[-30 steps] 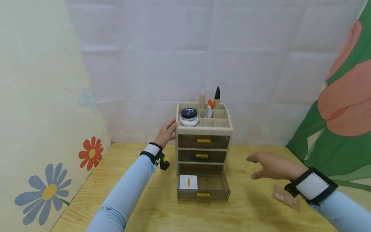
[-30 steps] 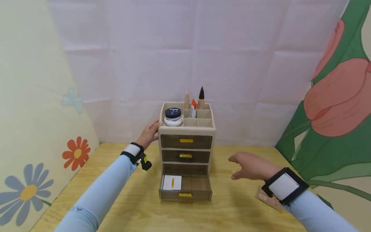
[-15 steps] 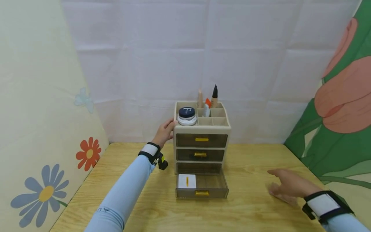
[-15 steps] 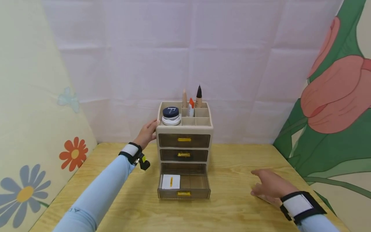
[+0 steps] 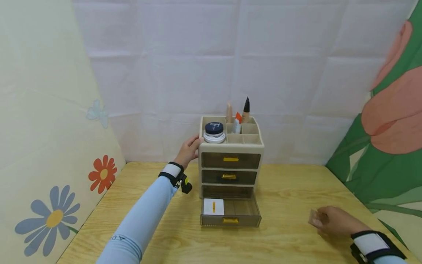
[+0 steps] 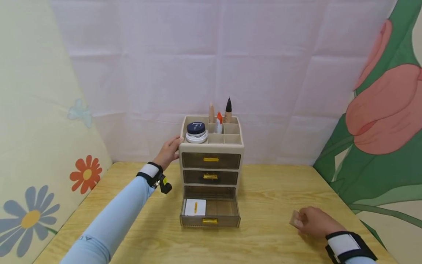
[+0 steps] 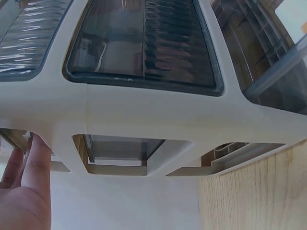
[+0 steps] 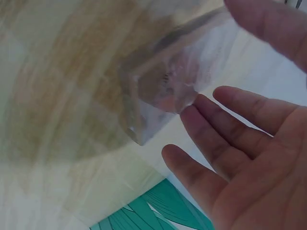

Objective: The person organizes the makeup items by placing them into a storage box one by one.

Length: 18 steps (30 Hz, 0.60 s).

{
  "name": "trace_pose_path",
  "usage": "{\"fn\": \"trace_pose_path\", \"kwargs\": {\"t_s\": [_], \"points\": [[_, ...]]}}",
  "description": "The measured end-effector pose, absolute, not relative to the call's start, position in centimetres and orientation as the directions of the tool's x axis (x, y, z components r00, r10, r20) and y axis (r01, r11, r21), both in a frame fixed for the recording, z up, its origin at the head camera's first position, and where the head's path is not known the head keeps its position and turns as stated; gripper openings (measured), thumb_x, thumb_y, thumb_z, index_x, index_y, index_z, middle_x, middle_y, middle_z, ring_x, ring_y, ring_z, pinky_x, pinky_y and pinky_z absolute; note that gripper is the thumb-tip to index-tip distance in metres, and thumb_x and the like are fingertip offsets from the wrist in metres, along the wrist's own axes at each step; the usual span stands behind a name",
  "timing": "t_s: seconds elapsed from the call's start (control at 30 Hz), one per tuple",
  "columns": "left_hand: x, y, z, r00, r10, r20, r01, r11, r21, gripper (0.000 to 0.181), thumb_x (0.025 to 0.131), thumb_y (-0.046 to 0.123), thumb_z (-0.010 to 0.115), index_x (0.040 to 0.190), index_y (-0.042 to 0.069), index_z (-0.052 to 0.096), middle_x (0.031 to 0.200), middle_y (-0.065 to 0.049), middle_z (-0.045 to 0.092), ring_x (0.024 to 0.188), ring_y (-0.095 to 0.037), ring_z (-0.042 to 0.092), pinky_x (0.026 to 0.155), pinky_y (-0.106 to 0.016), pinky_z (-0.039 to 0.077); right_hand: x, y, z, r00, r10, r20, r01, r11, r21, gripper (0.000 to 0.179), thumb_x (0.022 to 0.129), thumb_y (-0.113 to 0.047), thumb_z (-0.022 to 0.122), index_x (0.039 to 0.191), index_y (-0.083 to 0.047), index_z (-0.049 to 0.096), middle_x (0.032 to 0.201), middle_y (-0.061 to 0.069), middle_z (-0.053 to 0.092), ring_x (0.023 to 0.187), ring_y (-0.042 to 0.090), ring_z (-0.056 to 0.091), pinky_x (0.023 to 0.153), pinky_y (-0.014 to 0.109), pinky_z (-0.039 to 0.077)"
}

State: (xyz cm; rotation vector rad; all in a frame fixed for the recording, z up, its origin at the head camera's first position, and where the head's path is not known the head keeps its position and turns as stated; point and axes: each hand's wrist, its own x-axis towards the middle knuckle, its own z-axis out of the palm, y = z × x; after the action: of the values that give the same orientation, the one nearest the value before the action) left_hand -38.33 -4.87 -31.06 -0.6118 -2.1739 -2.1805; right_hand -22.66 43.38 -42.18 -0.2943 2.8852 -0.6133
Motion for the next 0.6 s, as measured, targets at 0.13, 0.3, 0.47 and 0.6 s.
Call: {"fn": "trace_pose_path", "kwargs": {"t_s": [0.13, 0.3, 0.47, 0.6], "points": [[-38.3, -4.9, -31.1, -0.924, 0.268, 0.272, 0.271, -0.041, 0.962, 0.055, 0.1, 0.035, 0.049, 0.15, 0.011, 0.039, 0.145, -0.014, 0.045, 0.125, -0.028, 0.048, 0.097, -0.047, 0.046, -22.7, 43.9, -42.8, -0.951, -0.298, -0.085, -0.236, 0.873, -0.426, 0.023, 0.087, -0.021, 0.072, 0.077, -0.009, 0.055, 0.067, -0.002, 0.046, 0.06, 0.009, 0.041, 0.054, 0.028, 0.033], [-38.2, -4.7, -31.2, -0.925, 0.271, 0.268, 0.264, -0.052, 0.963, 0.054, 0.101, 0.033, 0.048, 0.15, 0.011, 0.039, 0.145, -0.015, 0.045, 0.126, -0.029, 0.047, 0.099, -0.049, 0.044, -22.6, 44.3, -43.2, -0.954, -0.29, -0.07, -0.236, 0.878, -0.417, 0.019, 0.08, -0.014, 0.075, 0.079, -0.009, 0.057, 0.07, -0.002, 0.046, 0.063, 0.01, 0.04, 0.055, 0.028, 0.033], [-38.2, -4.7, -31.2, -0.923, 0.273, 0.271, 0.268, -0.049, 0.962, 0.055, 0.101, 0.033, 0.048, 0.15, 0.011, 0.038, 0.144, -0.016, 0.046, 0.125, -0.029, 0.048, 0.098, -0.049, 0.045, -22.9, 44.2, -43.5, -0.969, -0.232, -0.09, -0.173, 0.888, -0.426, 0.017, 0.082, -0.015, 0.075, 0.085, -0.005, 0.061, 0.076, -0.001, 0.055, 0.07, 0.015, 0.047, 0.06, 0.031, 0.041], [-38.2, -4.7, -31.2, -0.928, 0.256, 0.271, 0.269, -0.044, 0.962, 0.055, 0.1, 0.034, 0.048, 0.149, 0.012, 0.04, 0.143, -0.015, 0.047, 0.124, -0.028, 0.049, 0.097, -0.047, 0.047, -23.1, 44.0, -43.6, -0.978, -0.186, -0.093, -0.128, 0.892, -0.433, 0.018, 0.081, -0.015, 0.076, 0.088, -0.003, 0.064, 0.08, 0.001, 0.059, 0.074, 0.018, 0.052, 0.064, 0.035, 0.046]]}}
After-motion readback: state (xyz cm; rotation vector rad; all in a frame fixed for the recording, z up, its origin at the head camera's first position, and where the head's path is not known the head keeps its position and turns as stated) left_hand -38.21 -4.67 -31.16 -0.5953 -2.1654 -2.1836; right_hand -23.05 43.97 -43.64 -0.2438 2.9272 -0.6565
